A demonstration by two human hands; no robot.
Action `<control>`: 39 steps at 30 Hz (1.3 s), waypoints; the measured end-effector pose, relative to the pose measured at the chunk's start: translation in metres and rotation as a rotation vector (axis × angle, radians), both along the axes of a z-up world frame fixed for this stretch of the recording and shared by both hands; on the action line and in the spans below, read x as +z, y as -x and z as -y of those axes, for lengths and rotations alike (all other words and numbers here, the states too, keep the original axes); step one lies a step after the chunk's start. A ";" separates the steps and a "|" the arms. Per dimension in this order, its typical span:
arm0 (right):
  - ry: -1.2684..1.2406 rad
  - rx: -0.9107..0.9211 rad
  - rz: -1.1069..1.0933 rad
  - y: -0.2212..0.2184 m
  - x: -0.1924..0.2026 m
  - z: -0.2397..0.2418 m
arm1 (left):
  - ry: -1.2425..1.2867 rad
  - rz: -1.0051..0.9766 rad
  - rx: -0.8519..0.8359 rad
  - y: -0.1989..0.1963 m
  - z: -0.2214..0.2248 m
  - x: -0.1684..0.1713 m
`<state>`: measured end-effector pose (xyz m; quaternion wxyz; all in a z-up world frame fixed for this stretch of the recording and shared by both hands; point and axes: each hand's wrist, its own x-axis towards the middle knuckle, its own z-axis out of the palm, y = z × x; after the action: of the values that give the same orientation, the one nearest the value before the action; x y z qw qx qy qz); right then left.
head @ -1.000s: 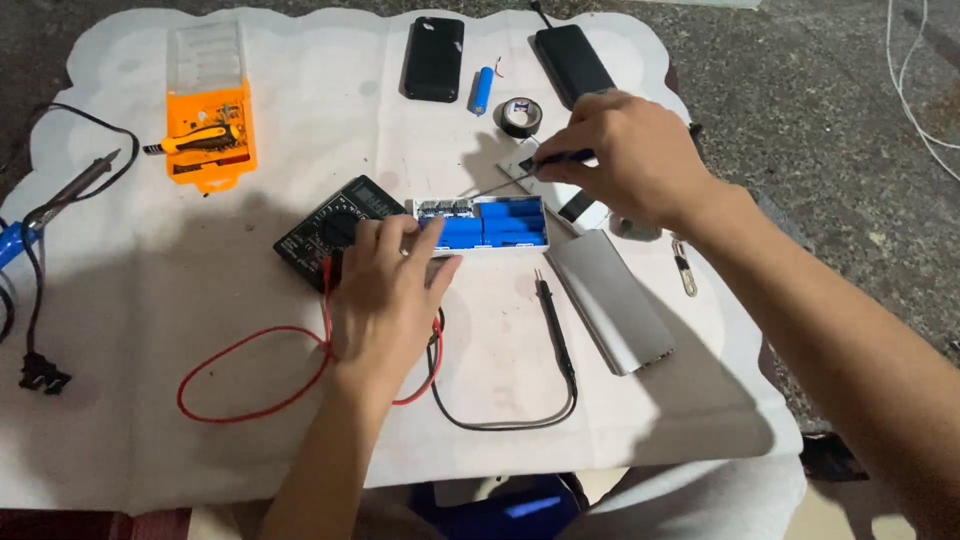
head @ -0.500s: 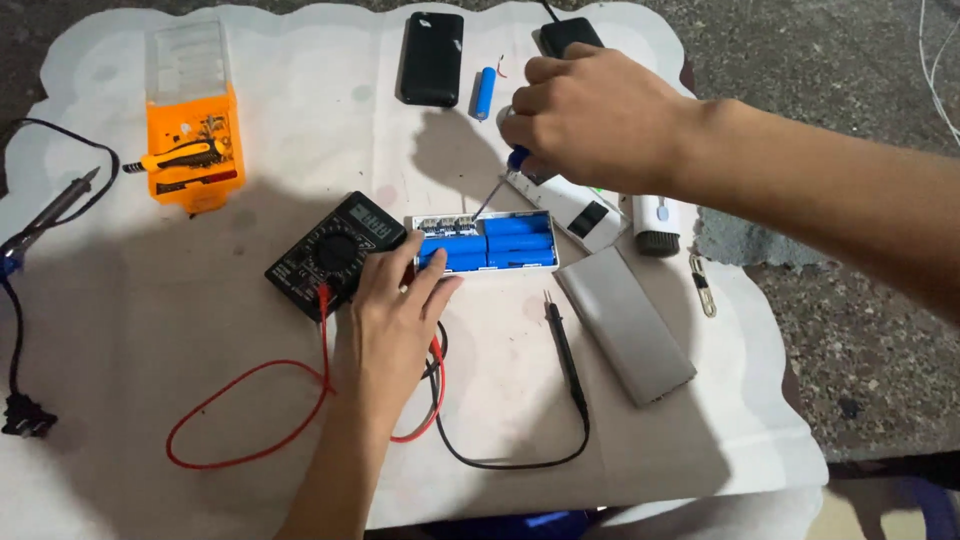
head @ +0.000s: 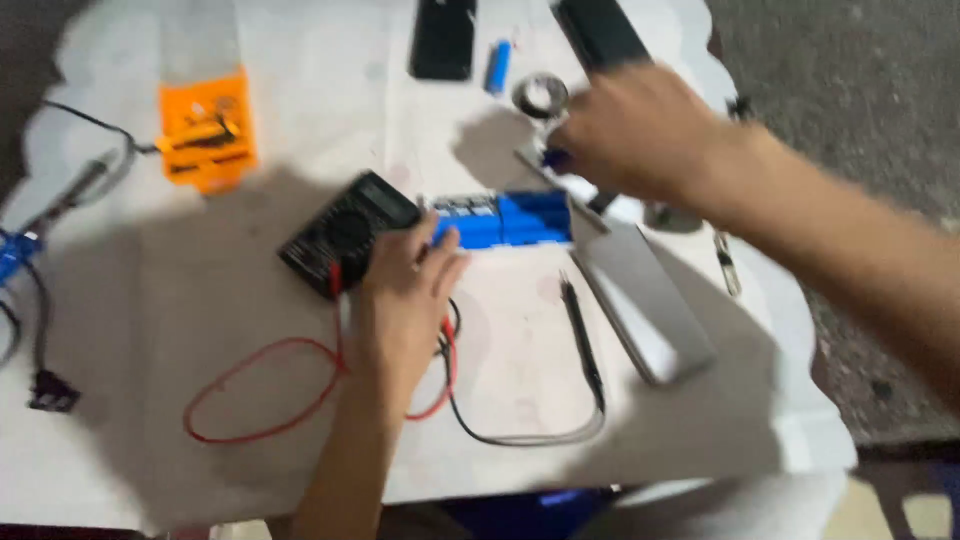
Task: Testing battery voltage using a multimeter and inspecting a power bank circuit board with a screwdriver.
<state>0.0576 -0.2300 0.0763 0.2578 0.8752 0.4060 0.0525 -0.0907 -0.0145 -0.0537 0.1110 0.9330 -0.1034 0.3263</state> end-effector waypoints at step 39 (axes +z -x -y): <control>0.226 -0.249 0.164 0.039 -0.014 -0.041 | 0.143 0.018 -0.088 0.006 0.007 0.011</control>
<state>0.0189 -0.1894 0.0627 0.3912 0.8769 0.2755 0.0451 -0.0968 -0.0214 -0.0427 0.1906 0.9142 -0.1217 0.3362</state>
